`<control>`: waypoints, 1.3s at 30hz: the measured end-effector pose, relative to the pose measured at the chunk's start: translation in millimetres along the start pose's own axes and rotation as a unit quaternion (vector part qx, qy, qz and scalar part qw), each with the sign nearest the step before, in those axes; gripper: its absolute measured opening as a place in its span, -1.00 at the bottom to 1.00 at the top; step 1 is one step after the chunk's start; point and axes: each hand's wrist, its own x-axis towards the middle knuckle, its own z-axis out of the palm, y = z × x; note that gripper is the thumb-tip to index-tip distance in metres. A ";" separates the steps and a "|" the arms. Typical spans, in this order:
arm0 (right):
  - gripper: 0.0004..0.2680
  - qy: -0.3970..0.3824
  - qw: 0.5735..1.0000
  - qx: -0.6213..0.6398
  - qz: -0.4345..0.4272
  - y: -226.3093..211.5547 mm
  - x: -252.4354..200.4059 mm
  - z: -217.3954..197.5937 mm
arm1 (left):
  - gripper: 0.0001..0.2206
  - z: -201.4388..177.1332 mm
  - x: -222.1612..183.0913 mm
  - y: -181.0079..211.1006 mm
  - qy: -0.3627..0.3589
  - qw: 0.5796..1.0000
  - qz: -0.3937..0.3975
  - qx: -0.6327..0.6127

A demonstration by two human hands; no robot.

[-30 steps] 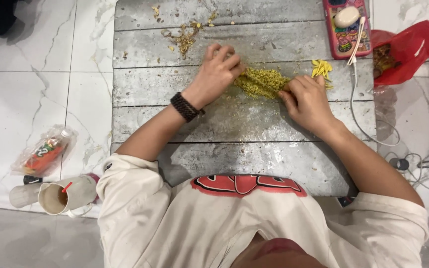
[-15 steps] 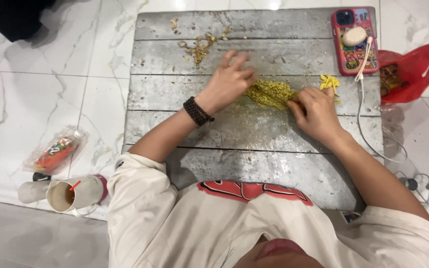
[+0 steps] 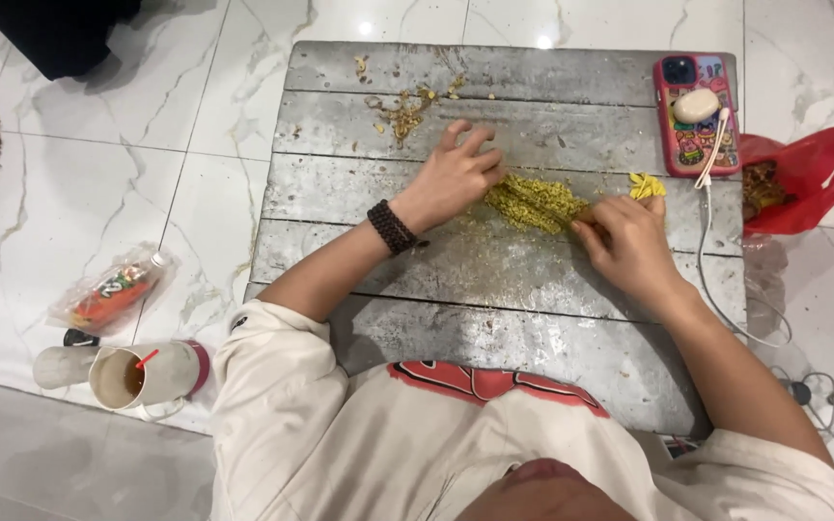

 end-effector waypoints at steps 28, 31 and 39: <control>-0.83 -0.160 0.982 0.050 0.092 -5.4 7.4 -17.0 | -0.76 27.8 -2.5 -16.1 -0.038 0.999 0.016 0.018; -0.83 -0.141 0.986 0.054 0.075 -0.4 4.3 -13.7 | -0.76 29.1 -5.8 -10.3 -0.070 0.997 -0.013 -0.031; -0.89 -0.070 0.996 0.030 0.038 8.1 -0.4 4.5 | -0.92 18.8 -1.7 -4.8 0.022 0.999 -0.008 0.028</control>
